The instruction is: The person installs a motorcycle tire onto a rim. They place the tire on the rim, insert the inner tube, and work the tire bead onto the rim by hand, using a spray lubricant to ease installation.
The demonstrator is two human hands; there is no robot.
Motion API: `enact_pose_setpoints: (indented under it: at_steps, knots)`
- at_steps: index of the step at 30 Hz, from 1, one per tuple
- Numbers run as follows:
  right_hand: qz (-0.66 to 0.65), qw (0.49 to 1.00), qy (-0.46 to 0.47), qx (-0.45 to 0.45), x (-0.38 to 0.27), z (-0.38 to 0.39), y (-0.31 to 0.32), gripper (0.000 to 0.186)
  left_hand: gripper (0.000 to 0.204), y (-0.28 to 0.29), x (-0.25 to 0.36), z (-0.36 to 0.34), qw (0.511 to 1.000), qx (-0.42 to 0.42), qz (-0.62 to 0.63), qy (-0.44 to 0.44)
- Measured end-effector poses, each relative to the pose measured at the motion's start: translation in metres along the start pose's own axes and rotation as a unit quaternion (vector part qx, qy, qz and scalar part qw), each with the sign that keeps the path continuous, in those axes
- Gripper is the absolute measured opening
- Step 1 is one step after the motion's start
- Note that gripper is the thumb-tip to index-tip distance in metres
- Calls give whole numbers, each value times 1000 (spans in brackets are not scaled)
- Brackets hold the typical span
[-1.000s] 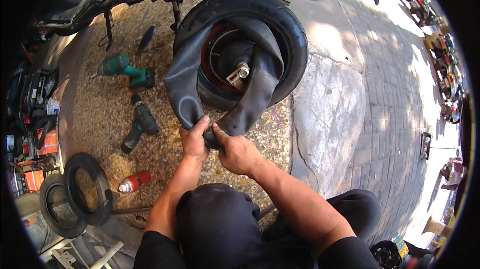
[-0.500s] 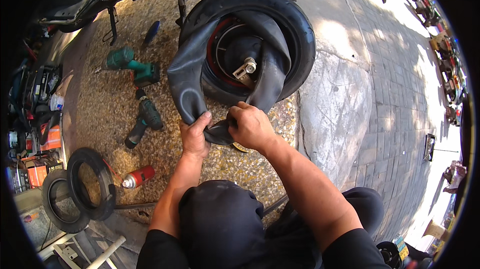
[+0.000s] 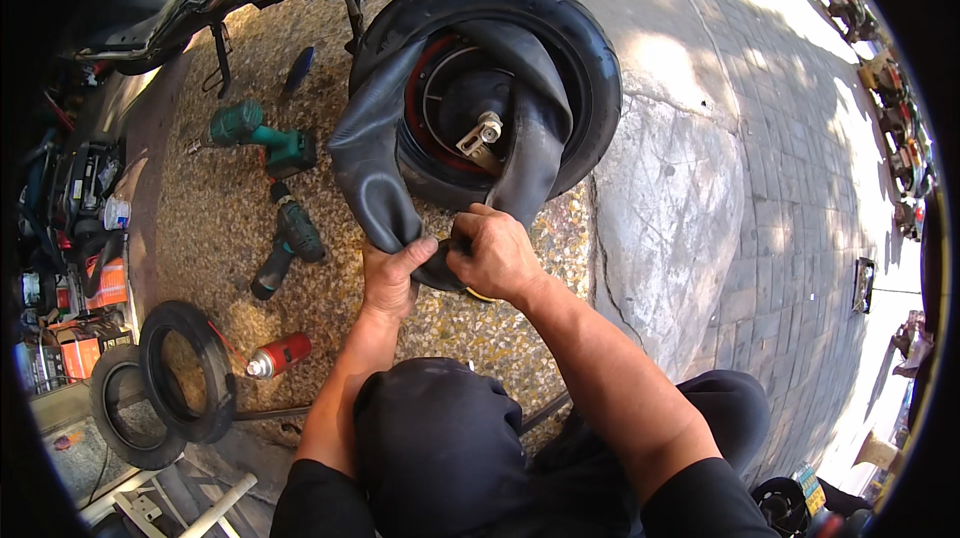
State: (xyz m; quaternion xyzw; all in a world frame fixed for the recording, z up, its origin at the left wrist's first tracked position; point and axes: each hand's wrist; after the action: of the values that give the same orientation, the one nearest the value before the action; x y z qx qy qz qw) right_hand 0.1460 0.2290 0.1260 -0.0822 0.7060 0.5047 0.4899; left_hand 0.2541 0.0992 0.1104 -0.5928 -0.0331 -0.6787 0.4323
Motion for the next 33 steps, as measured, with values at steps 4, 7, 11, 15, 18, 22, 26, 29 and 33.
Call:
enact_pose_setpoints:
  at_steps: [4, 7, 11, 15, 18, 22, 26, 29, 33]
  knots:
    - [-7, 1000, 18, 23, 4, 4, 0, 13, 29, 4, 2, 2, 994, -23, -90, 55]
    - [-46, 998, 38, 12, 10, 2, 5, 11, 27, 10, 0, -1, 997, -14, -63, 42]
    - [-96, 994, 54, -4, 19, -1, 8, 11, 26, 9, 1, 0, 998, -16, -54, 25]
    - [-95, 994, 58, -1, 8, 0, 5, 11, 25, 13, 0, -1, 998, -13, -55, 25]
    - [-76, 997, 3, 18, -2, 1, -7, 14, 24, 10, 1, -1, 998, -10, -65, 14]
    - [-139, 990, -3, 14, 8, -3, -1, 14, 25, 12, 0, -2, 996, -27, -84, -1]
    - [-90, 995, -50, 19, -12, -2, -9, 13, 27, 17, -3, -5, 991, -21, -129, -15]
    - [-141, 988, -46, 42, -3, 0, -16, 11, 26, 11, -1, -2, 993, -12, -115, -21]
    - [-214, 974, -68, -10, 11, 1, -3, 17, 26, 13, -3, -1, 996, -26, -85, -10]
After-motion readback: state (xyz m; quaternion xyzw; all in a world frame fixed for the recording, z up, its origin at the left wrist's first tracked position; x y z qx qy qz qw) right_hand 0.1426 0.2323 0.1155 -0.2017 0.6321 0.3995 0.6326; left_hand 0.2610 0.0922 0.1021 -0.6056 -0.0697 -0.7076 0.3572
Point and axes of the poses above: each hand's wrist, its own z-axis away from the middle knuckle, its own y-axis out of the back of the hand, x = y × z, and after that the axes turned 4 degrees about y, right-handed
